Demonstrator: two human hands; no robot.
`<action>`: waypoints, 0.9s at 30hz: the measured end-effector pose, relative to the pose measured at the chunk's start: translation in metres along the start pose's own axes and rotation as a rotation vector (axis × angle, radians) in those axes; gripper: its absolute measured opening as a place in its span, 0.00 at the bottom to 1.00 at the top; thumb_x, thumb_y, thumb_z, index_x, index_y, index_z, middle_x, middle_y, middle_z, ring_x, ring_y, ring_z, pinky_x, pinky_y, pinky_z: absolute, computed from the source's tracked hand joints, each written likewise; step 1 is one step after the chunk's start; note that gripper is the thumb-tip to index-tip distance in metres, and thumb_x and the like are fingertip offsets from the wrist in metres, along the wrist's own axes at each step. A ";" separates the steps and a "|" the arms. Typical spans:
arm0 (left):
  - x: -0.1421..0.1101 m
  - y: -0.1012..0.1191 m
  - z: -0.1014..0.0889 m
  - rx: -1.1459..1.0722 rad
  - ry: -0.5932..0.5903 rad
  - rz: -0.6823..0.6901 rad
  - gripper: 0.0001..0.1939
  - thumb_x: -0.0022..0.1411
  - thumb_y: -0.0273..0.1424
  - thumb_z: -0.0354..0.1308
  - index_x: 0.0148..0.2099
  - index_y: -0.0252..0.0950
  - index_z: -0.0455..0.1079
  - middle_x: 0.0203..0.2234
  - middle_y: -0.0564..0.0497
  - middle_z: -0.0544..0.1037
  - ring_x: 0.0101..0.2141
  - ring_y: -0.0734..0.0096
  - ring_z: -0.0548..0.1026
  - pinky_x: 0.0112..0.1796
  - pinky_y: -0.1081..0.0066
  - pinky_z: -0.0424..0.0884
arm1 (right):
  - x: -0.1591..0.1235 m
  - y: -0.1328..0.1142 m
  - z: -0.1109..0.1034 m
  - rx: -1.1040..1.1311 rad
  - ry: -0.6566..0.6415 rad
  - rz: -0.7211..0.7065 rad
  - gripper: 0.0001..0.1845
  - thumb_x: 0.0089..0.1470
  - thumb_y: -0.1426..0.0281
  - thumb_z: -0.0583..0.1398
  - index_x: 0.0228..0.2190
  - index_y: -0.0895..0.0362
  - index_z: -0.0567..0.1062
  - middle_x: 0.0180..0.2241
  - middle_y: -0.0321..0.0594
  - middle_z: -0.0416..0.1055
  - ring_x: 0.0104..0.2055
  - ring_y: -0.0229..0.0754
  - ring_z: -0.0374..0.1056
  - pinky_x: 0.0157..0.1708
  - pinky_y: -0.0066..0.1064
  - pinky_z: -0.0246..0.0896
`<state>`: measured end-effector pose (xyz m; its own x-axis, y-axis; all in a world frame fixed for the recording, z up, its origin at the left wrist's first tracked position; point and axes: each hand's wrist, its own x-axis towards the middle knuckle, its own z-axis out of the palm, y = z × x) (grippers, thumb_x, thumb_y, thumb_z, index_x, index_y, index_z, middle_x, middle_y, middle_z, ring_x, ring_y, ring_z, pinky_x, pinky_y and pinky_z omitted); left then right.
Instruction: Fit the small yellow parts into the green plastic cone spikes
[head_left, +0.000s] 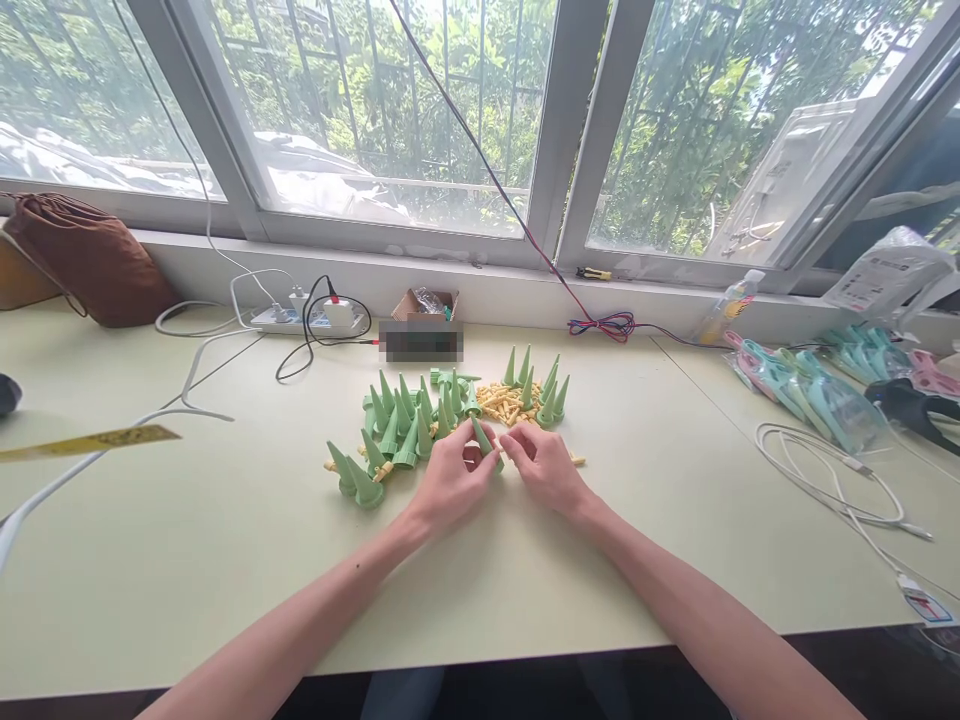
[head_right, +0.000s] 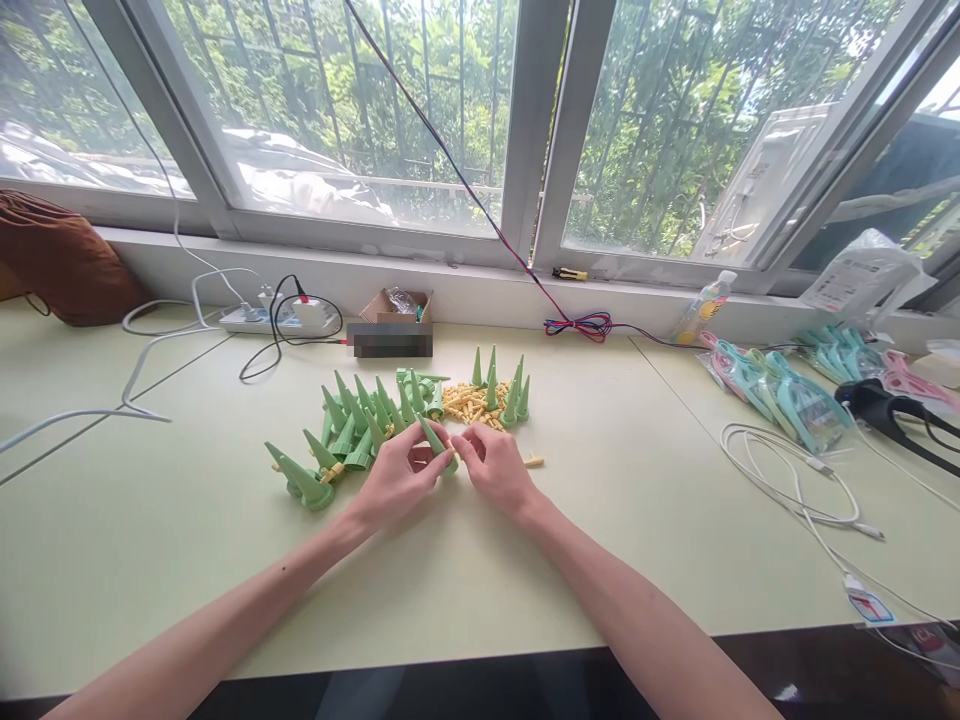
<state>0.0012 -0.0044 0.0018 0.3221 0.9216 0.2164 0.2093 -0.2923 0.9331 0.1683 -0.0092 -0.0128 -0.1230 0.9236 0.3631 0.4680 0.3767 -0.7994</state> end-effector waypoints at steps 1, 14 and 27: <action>0.000 0.001 0.000 -0.011 0.012 -0.011 0.09 0.61 0.35 0.58 0.37 0.36 0.65 0.34 0.51 0.73 0.24 0.77 0.72 0.21 0.76 0.67 | 0.000 -0.001 -0.001 0.021 -0.003 0.001 0.17 0.63 0.58 0.55 0.28 0.56 0.70 0.22 0.33 0.65 0.23 0.36 0.58 0.23 0.28 0.52; 0.000 0.014 -0.001 -0.183 0.055 -0.203 0.12 0.55 0.33 0.63 0.38 0.36 0.64 0.24 0.57 0.70 0.18 0.81 0.67 0.16 0.79 0.61 | -0.001 -0.004 -0.003 0.161 -0.053 -0.018 0.11 0.61 0.62 0.58 0.35 0.56 0.72 0.28 0.37 0.70 0.24 0.36 0.63 0.23 0.28 0.57; -0.002 0.006 -0.001 -0.133 -0.033 -0.137 0.11 0.57 0.32 0.61 0.41 0.37 0.64 0.30 0.54 0.72 0.22 0.79 0.70 0.19 0.78 0.66 | -0.001 0.000 0.000 0.179 -0.016 0.021 0.18 0.61 0.55 0.58 0.27 0.55 0.69 0.22 0.32 0.64 0.23 0.36 0.59 0.23 0.28 0.54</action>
<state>0.0007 -0.0074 0.0069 0.3290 0.9412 0.0772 0.1301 -0.1262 0.9834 0.1686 -0.0106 -0.0127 -0.1295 0.9318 0.3391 0.3078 0.3629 -0.8795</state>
